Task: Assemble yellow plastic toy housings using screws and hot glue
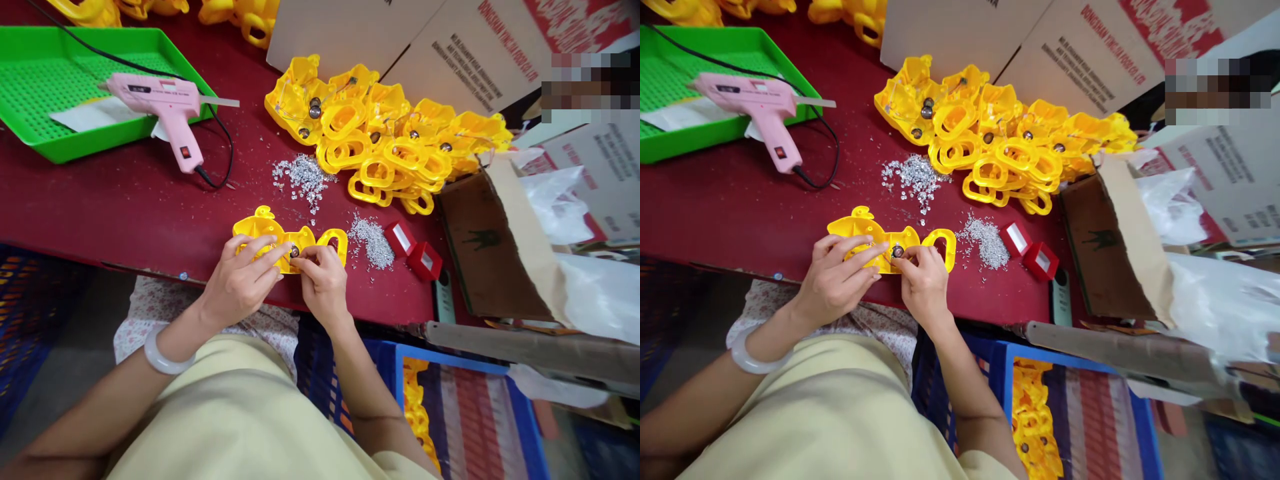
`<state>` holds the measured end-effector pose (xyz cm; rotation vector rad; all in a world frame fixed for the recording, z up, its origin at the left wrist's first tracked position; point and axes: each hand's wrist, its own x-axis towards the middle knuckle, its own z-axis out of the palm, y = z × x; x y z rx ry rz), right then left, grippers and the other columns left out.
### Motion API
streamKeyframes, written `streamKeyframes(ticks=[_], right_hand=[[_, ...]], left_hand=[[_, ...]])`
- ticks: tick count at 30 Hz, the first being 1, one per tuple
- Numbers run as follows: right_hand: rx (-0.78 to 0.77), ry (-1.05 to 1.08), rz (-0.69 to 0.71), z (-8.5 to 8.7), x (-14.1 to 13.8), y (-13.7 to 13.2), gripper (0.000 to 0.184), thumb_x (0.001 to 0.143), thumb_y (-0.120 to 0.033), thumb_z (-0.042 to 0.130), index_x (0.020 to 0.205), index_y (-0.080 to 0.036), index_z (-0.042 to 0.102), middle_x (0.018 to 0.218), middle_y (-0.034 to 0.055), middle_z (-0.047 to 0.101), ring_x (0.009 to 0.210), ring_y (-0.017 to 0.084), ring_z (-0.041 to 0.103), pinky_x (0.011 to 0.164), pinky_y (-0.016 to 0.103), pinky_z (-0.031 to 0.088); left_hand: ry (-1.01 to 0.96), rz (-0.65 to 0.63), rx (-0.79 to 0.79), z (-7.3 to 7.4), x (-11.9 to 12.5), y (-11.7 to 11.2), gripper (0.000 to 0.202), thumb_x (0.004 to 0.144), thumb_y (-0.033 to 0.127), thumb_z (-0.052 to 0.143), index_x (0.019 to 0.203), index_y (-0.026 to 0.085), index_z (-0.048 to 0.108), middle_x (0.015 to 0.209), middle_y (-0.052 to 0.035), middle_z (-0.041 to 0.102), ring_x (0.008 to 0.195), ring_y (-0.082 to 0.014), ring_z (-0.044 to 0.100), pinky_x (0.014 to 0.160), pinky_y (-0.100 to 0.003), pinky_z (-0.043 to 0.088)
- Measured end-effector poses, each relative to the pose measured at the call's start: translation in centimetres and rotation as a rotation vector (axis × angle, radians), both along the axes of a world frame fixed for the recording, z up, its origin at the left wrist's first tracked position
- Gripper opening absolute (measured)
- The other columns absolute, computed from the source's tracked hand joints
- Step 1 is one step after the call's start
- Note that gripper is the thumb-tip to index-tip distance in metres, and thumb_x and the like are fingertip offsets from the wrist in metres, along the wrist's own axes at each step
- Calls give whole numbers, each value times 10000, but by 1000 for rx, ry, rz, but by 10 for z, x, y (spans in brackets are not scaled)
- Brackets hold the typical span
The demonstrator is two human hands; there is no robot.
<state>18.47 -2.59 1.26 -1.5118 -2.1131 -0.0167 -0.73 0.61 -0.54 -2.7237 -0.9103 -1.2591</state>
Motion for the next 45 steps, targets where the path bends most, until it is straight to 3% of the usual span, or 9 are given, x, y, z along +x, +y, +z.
streamKeyframes(ticks=[7,13,19,28,32,37,39,41,45], right_hand=[[-29,152,13,1,2,0,287,942,-105,426,929,-205,695,904,69,621,853,178,560,757,355,475],[10,5,31,-1,3,5,291,933,-108,442,868,-215,704,878,69,639,787,185,521,684,351,458],[49,248,15,2,14,-8,282,905,-54,449,1003,-212,661,980,80,606,923,183,592,797,367,525],[90,59,22,-6,16,-7,335,882,-46,463,950,-254,716,922,69,641,845,193,534,735,363,491],[76,101,37,-7,17,-7,329,886,-48,459,990,-244,702,942,73,650,877,198,553,770,381,500],[125,220,2,-8,17,-12,315,887,-35,453,1029,-215,669,951,82,645,897,193,584,788,389,513],[140,233,-8,-9,16,-12,304,884,-29,457,1023,-204,663,948,87,642,902,192,585,788,386,517],[148,234,-14,-11,15,-13,293,881,-27,463,1012,-197,661,950,90,643,901,192,585,785,381,520],[147,225,-14,-14,14,-13,285,878,-32,465,1006,-190,665,955,93,649,900,192,601,783,374,531]], left_hand=[[17,-22,14,-2,0,2,96,885,134,610,833,170,682,1106,-4,742,1086,-239,639,928,-430,383],[28,-25,21,-1,1,1,76,874,125,621,851,168,679,1128,-2,737,1067,-233,643,907,-425,385],[20,-20,30,1,1,2,61,870,137,636,847,174,678,1090,6,749,1033,-229,653,894,-427,387],[20,-29,25,1,1,1,47,862,127,643,871,168,664,1121,13,740,1050,-234,645,889,-430,388],[30,-34,-1,2,0,1,82,862,134,628,928,171,661,1141,-14,732,1066,-245,641,910,-442,389],[1,-97,-64,8,-8,-1,230,851,221,646,1068,144,638,1179,-107,701,1124,-284,615,971,-483,408],[-74,-94,-107,16,-13,4,245,866,243,629,1090,145,634,1186,-125,689,1147,-282,601,988,-479,424],[-118,-14,-170,25,-16,16,233,895,243,585,1101,152,645,1191,-125,680,1159,-273,590,999,-464,437],[63,108,-378,36,-17,55,348,912,338,555,1183,142,652,1144,-120,695,1092,-292,625,965,-453,476]])
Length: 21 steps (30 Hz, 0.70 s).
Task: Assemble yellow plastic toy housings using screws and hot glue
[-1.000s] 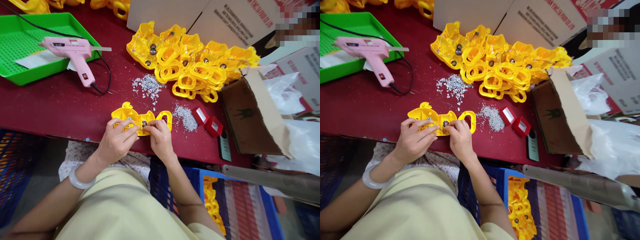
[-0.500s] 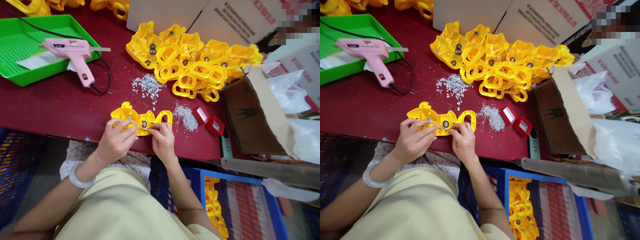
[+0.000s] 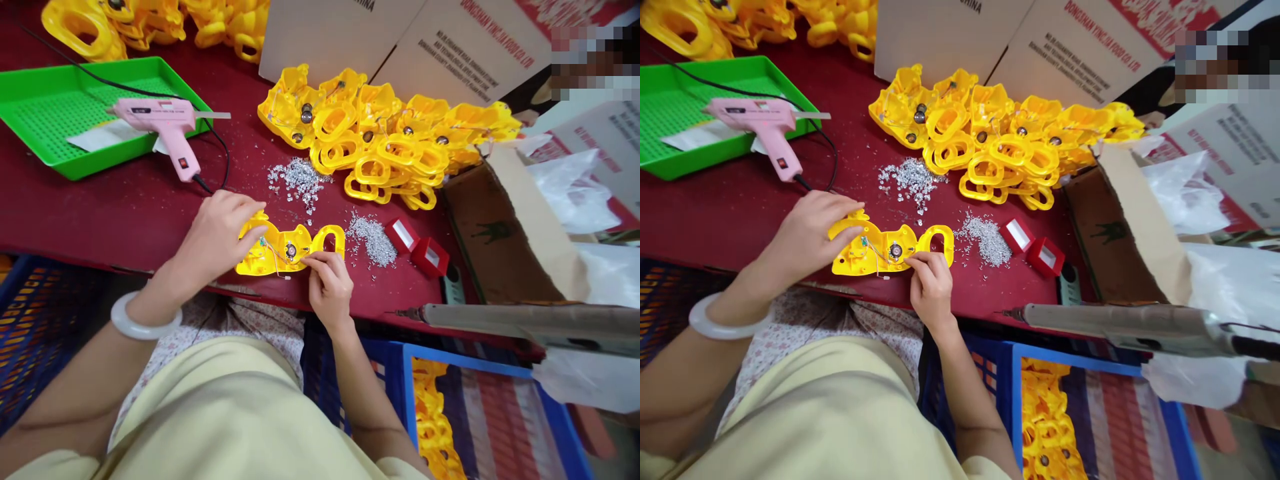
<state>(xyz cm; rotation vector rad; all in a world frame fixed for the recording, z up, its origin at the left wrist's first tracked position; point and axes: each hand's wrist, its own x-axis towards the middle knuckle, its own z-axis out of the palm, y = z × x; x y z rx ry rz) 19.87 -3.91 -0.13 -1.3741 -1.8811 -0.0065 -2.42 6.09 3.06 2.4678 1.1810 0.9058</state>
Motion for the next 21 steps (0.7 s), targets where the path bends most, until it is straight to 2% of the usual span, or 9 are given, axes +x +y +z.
streamKeyframes(ticks=[3,5,9,11,13,15,16,18,21], right_hand=[[-11,12,-9,0,-1,-2,300,885,-49,459,1025,-210,670,975,89,652,923,194,618,801,384,542],[23,43,-55,2,-2,-6,301,886,-59,473,1045,-219,673,1006,97,650,951,202,624,827,403,542],[127,155,-273,6,-10,-21,232,892,-113,532,1034,-227,676,983,91,647,944,208,631,849,416,543],[35,300,-334,8,-20,-28,175,908,-178,547,1037,-222,657,950,77,648,880,188,644,781,368,563],[-166,509,-283,9,-34,-34,229,928,-256,541,1148,-217,593,990,81,662,817,166,663,663,301,572],[-334,662,-173,11,-48,-35,350,937,-313,534,1270,-213,501,1096,109,672,850,166,682,625,268,572],[-363,690,-136,12,-54,-34,376,935,-326,539,1288,-209,483,1127,118,674,884,171,686,649,268,577],[-344,652,-119,15,-57,-29,298,930,-319,547,1204,-203,541,1077,97,697,901,169,680,723,276,570],[-309,464,-97,23,-44,-16,144,924,-286,543,1008,-203,624,876,33,708,743,142,649,697,267,531]], left_hand=[[136,-15,-216,-1,2,19,424,879,361,588,1244,147,614,1077,-108,723,978,-279,687,865,-392,522],[132,6,-282,-4,1,20,393,862,347,609,1207,159,612,1019,-94,735,889,-260,707,771,-341,526],[-76,73,-260,-14,-4,-1,275,857,353,608,1067,176,591,910,-55,722,734,-199,687,640,-270,485],[-227,149,-254,-20,-4,-17,248,868,365,592,1031,182,560,870,-36,699,691,-172,669,598,-248,471],[-361,248,-242,-25,0,-35,216,876,359,577,998,186,533,813,-17,668,648,-150,648,565,-232,465],[-467,323,-221,-28,7,-53,173,882,329,567,970,190,513,792,-8,651,642,-135,643,567,-219,480],[-506,335,-217,-29,11,-63,148,889,310,560,961,192,507,798,-7,650,653,-127,648,579,-212,492],[-549,300,-224,-30,15,-81,143,902,297,566,977,193,503,822,-5,657,669,-112,656,600,-197,514],[-544,192,-151,-28,11,-100,269,879,328,634,1063,189,495,931,-40,665,758,-127,666,625,-204,538]])
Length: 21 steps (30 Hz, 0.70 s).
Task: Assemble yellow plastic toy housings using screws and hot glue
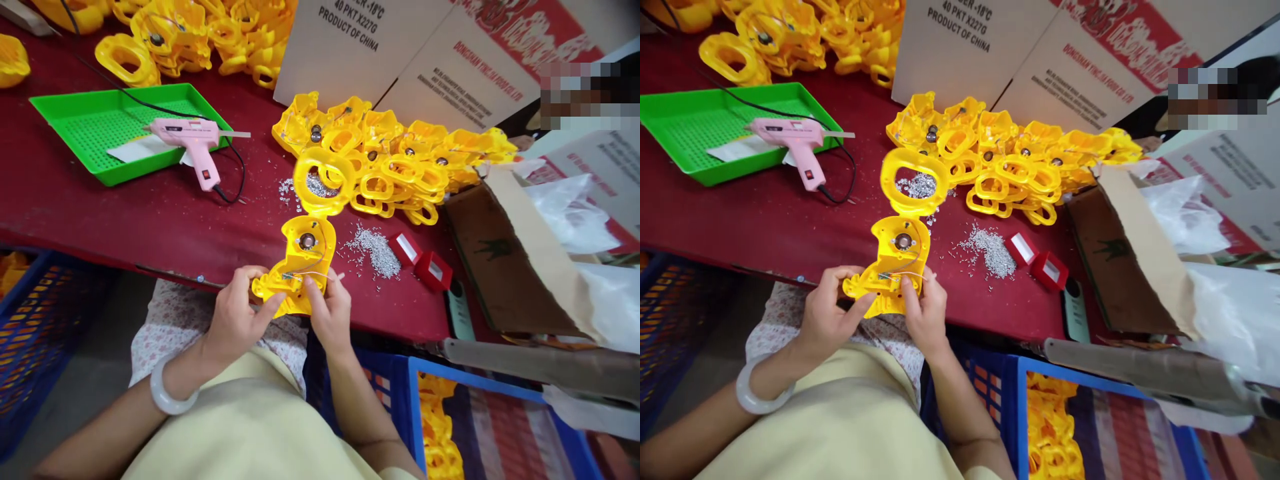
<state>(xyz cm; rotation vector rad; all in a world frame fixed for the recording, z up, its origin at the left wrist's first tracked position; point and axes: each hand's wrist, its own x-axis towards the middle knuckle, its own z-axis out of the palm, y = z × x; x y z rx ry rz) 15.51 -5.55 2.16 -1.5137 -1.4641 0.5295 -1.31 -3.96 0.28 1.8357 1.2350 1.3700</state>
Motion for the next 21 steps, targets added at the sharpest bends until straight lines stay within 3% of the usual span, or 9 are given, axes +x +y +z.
streamKeyframes(ticks=[3,6,9,12,16,21], right_hand=[[-55,-182,166,8,23,17,143,899,-285,571,968,-197,661,785,8,700,615,122,593,591,247,477],[-141,-284,333,13,36,37,145,873,-264,606,975,-196,684,762,-4,710,587,113,591,559,230,453],[-167,-317,465,15,34,56,172,852,-217,616,1005,-202,693,844,2,744,665,123,647,620,232,491],[-165,-339,543,18,31,67,212,843,-196,612,1038,-211,693,923,16,757,745,137,679,693,261,527],[-151,-279,532,29,34,69,247,862,-226,620,1105,-201,661,1023,53,735,861,153,681,777,313,549],[1,-334,321,31,20,76,246,865,-289,662,1087,-183,654,839,18,665,734,126,600,712,293,503]], left_hand=[[91,37,254,10,-11,-5,385,821,313,707,1125,182,510,1049,-105,638,963,-212,636,771,-319,561],[333,81,433,25,-14,4,302,819,265,700,1088,186,585,1071,-124,638,1047,-273,584,898,-448,498],[515,77,423,32,-4,20,186,853,277,656,1000,165,643,1114,-138,644,1097,-309,549,913,-481,444],[603,77,337,27,8,37,144,867,280,628,881,141,663,1105,-156,642,1116,-335,527,904,-500,417],[589,61,275,15,15,47,102,856,233,628,847,139,667,1073,-148,636,1096,-327,514,894,-496,413],[552,87,291,11,17,45,70,851,163,595,814,148,653,1052,-131,627,1085,-300,509,910,-467,415]])
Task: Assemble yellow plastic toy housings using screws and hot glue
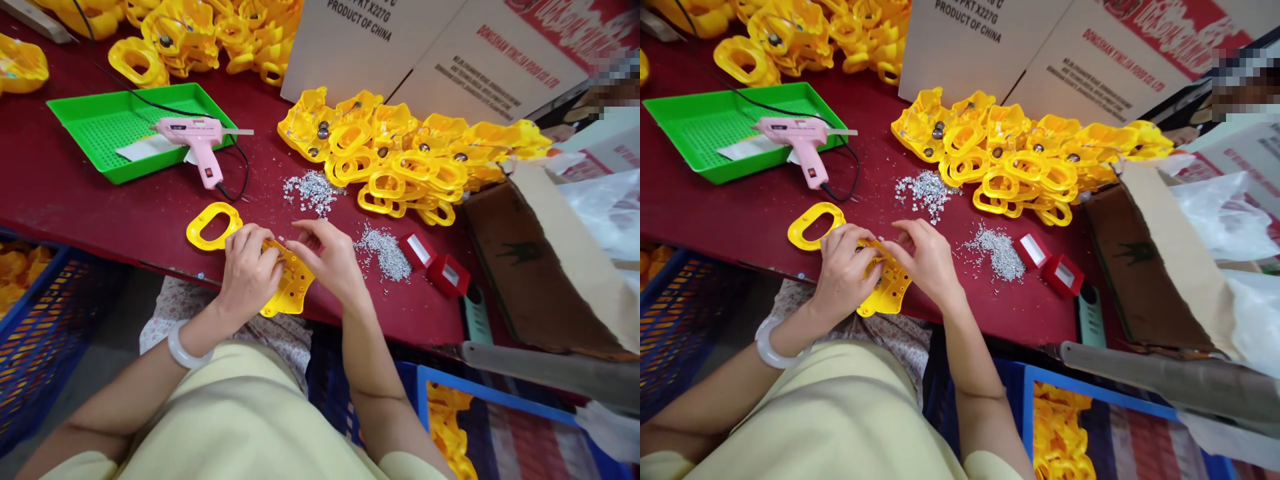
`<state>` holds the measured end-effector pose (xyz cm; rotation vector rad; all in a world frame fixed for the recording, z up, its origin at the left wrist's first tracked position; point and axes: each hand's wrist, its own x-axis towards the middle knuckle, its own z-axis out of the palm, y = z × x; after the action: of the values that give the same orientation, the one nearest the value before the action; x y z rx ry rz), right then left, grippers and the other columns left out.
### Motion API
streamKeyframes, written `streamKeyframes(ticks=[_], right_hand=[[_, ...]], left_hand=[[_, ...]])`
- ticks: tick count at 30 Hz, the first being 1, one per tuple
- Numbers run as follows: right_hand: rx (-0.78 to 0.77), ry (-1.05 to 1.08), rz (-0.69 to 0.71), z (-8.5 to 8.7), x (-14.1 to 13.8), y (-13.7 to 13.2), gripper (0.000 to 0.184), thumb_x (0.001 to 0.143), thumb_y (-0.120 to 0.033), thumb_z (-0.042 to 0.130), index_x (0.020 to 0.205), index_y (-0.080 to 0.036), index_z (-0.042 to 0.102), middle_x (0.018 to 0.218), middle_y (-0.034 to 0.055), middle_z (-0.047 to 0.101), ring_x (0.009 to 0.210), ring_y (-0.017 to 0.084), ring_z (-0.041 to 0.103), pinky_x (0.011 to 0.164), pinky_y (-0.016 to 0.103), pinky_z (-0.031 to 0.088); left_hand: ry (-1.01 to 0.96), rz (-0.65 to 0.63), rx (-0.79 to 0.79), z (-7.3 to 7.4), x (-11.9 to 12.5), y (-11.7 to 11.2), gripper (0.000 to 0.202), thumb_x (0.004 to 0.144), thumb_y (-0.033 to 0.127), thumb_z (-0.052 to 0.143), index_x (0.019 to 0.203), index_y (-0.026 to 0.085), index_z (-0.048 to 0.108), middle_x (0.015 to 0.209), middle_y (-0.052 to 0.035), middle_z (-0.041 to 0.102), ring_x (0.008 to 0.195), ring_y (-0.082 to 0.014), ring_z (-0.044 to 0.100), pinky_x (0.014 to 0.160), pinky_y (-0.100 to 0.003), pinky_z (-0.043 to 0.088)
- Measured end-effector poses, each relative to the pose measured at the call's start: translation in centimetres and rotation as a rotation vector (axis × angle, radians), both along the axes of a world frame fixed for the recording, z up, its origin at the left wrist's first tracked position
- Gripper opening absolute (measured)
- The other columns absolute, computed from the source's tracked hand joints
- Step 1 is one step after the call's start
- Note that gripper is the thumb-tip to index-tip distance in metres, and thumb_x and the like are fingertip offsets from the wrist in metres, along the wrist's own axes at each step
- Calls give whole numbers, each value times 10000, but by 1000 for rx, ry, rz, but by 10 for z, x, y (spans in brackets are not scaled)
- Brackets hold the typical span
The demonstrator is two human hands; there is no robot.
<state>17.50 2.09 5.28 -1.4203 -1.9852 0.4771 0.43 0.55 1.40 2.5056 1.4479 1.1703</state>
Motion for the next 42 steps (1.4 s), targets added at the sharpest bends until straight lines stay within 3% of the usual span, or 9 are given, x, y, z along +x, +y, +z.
streamKeyframes(ticks=[5,9,15,22,28,32,36,39,42], right_hand=[[53,-163,-39,-1,-17,7,21,861,-219,653,869,-204,666,799,1,647,705,115,577,648,264,449],[87,-75,-79,4,-9,-8,44,854,-175,651,821,-198,633,762,-13,672,674,109,591,637,254,462],[123,74,-50,-7,5,-33,122,869,-95,602,888,-210,636,872,-3,685,817,119,644,753,263,519],[37,342,-134,-26,9,-33,62,876,-188,632,905,-234,661,878,2,695,840,148,664,796,320,547],[22,452,-270,-29,7,-37,184,883,-288,642,1056,-227,653,1017,48,714,905,155,680,820,316,562],[-69,401,-436,-31,6,-56,271,890,-350,623,1121,-208,637,1020,69,715,865,165,681,747,307,572],[-184,301,-303,-28,-1,-62,210,919,-353,576,1043,-213,671,986,52,719,823,161,683,742,308,569],[-170,214,-199,-21,-13,-41,201,917,-354,576,1026,-220,677,997,50,728,870,173,686,791,327,564],[-145,233,-130,-16,-34,3,263,891,-379,609,1077,-200,654,1053,75,724,929,186,689,859,358,556]], left_hand=[[-5,4,15,-1,1,-1,86,860,154,572,847,156,657,1079,-133,625,1104,-297,499,930,-473,414],[-9,0,-6,-2,2,0,107,866,150,554,883,160,660,1105,-141,622,1119,-302,491,924,-483,416],[-29,-66,39,0,5,1,146,862,105,530,909,139,664,1128,-136,627,1137,-302,493,941,-467,413],[-142,-217,-119,7,7,12,125,909,232,568,892,156,666,1052,-100,647,1115,-278,536,941,-474,447],[-216,-318,-161,5,9,17,117,930,125,490,894,149,599,984,-68,681,1125,-223,604,1030,-427,465],[-161,-274,-102,0,13,15,145,957,148,445,889,155,572,942,-70,680,965,-203,638,948,-409,506],[-131,-143,60,-5,8,8,131,941,128,459,888,150,576,916,-82,688,905,-203,638,910,-401,528],[-135,-3,130,-6,-9,5,97,921,110,493,920,137,587,924,-93,697,902,-202,648,935,-401,529],[-133,129,145,-7,-37,9,84,908,105,517,939,131,591,929,-101,706,920,-211,661,947,-402,529]])
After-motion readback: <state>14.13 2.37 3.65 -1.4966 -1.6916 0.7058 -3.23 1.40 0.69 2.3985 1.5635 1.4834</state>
